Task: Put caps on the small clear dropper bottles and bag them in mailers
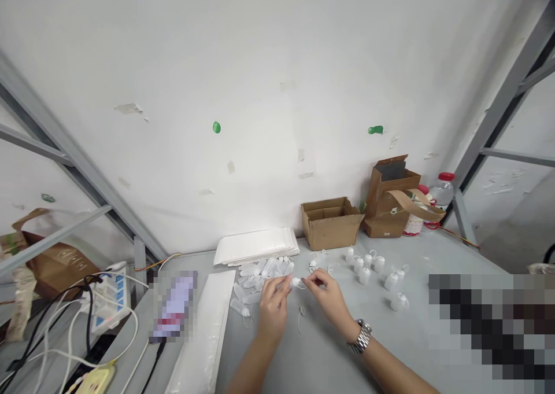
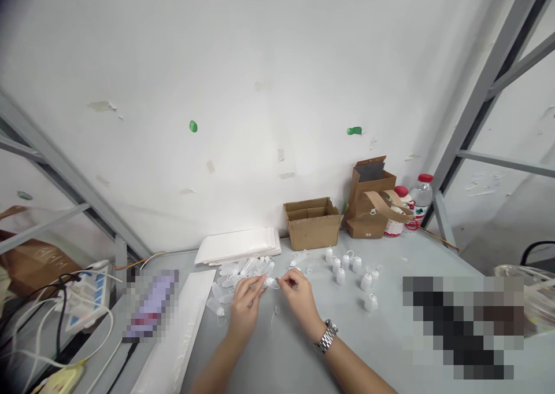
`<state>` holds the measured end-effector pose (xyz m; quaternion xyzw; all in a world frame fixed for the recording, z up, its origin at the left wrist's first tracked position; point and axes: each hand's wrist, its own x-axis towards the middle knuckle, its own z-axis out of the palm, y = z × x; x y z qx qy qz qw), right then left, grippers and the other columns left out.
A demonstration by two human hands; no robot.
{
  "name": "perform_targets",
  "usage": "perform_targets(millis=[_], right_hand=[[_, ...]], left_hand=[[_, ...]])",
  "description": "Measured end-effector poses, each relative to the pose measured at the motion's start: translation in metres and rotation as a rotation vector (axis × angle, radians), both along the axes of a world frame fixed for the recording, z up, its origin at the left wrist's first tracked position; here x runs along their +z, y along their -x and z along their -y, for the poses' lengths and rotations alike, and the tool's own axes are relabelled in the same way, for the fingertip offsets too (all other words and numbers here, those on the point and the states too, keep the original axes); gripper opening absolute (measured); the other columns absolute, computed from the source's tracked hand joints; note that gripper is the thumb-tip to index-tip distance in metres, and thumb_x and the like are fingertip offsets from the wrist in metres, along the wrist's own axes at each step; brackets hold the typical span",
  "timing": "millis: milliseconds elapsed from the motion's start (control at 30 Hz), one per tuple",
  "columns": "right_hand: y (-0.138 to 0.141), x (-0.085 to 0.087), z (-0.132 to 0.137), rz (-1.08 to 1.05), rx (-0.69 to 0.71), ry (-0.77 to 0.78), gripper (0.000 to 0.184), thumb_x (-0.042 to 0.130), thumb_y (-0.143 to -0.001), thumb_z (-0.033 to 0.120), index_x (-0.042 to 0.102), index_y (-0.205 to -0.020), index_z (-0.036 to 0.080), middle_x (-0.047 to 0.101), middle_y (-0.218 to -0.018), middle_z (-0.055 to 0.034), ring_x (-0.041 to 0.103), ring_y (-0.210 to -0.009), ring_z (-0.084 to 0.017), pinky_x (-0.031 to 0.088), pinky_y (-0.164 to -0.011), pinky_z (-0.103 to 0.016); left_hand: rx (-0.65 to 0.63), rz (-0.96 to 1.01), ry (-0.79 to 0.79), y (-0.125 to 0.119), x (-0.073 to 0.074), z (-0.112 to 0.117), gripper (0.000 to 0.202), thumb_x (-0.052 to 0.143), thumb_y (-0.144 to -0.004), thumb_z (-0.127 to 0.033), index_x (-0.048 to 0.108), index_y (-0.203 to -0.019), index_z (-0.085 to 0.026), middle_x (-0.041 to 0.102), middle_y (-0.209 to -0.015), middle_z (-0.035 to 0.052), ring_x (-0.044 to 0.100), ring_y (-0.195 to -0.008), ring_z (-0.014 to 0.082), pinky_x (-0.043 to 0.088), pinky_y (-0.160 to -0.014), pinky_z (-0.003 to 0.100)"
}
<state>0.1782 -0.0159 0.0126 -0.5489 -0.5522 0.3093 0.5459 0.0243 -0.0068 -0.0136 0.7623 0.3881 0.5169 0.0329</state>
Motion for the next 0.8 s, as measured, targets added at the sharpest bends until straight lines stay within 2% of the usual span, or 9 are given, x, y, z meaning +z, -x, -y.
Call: perform_targets(millis=[167,400,600,800], right_hand=[[-0.0008,0.0009,-0.0015,-0.033,0.019,0.051,0.028,0.06,-0.07,0.041,0.053,-0.052,0.02,0.052,-0.055,0.0014,0.047,-0.057,-0.015,0.038,-0.057,-0.027],[0.0005,0.0022,-0.0004,-0.021,0.04,0.025,0.027,0.059,-0.071,0.039,0.055,-0.053,0.02,0.054,-0.058,0.0008,0.049,-0.06,-0.015,0.039,-0.059,-0.027],[-0.0007,-0.0024,-0.0015,0.003,-0.03,0.002,0.028,0.058,-0.072,0.039,0.053,-0.053,0.02,0.051,-0.057,0.0009,0.047,-0.059,-0.015,0.038,-0.058,-0.027],[-0.0004,0.0004,-0.001,0.03,-0.013,-0.002,0.029,0.059,-0.072,0.041,0.054,-0.052,0.02,0.053,-0.056,0.0005,0.048,-0.058,-0.015,0.039,-0.057,-0.027]], left_hand=[[0.021,-0.01,-0.005,-0.0001,-0.0001,-0.0002,0.04,0.043,-0.084,-0.009,0.056,-0.116,-0.031,0.063,-0.091,0.0035,0.057,-0.085,0.0149,0.053,-0.072,0.031],[0.001,-0.028,0.002,0.0018,-0.0031,-0.0017,0.044,0.043,-0.084,-0.007,0.053,-0.118,-0.033,0.062,-0.092,0.0034,0.056,-0.087,0.0147,0.052,-0.074,0.03],[0.021,-0.021,0.023,0.0013,-0.0031,-0.0011,0.04,0.044,-0.085,-0.01,0.054,-0.117,-0.032,0.062,-0.091,0.004,0.056,-0.087,0.0152,0.053,-0.073,0.031],[0.005,-0.028,0.02,0.0013,-0.0043,-0.0014,0.042,0.043,-0.085,-0.009,0.054,-0.118,-0.031,0.062,-0.092,0.0043,0.056,-0.086,0.0155,0.052,-0.073,0.032]])
